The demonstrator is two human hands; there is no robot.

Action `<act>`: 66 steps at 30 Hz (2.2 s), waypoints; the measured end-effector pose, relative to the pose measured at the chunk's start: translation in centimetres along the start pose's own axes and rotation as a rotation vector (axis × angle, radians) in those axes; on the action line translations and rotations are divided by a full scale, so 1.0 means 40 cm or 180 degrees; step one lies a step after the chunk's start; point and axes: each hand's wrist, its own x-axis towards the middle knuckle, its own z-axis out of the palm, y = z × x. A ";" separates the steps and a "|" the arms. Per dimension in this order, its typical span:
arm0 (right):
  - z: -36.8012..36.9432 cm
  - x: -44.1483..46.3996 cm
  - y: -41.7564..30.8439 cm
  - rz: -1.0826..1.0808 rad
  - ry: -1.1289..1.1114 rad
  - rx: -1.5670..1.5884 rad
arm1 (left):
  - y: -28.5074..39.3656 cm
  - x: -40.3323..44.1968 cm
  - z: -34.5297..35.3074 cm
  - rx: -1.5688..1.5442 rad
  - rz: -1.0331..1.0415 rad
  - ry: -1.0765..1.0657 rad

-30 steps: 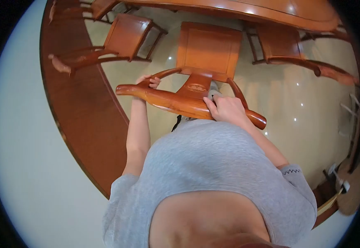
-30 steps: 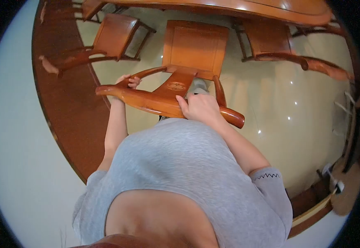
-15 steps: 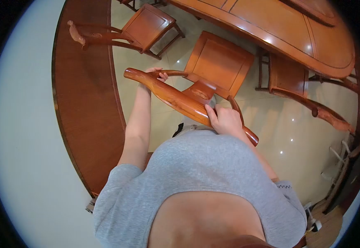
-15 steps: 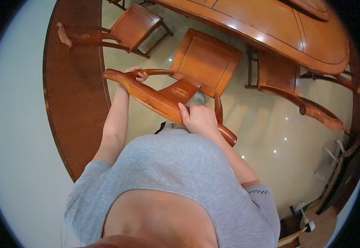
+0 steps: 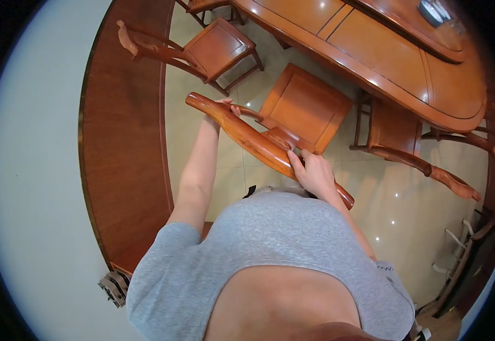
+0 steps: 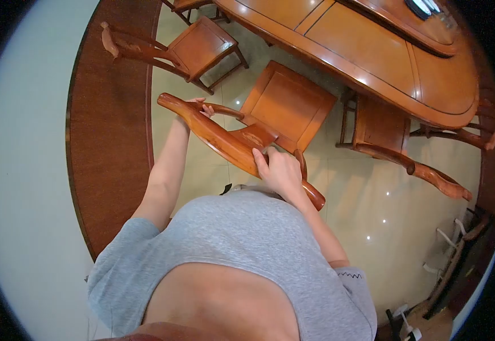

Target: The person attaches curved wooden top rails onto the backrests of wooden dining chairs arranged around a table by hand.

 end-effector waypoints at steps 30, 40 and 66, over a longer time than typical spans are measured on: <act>0.034 -0.048 0.016 -0.0512 0.1297 0.0030 | -0.815 0.383 -0.579 0.2508 0.2349 0.2403; -0.020 -0.217 0.199 -0.1896 0.1757 -0.0084 | -0.908 0.545 -0.541 0.2431 0.2225 0.2156; -0.926 -0.248 1.228 0.0642 0.0233 -0.1402 | -1.329 1.241 0.250 0.7068 0.5908 0.2678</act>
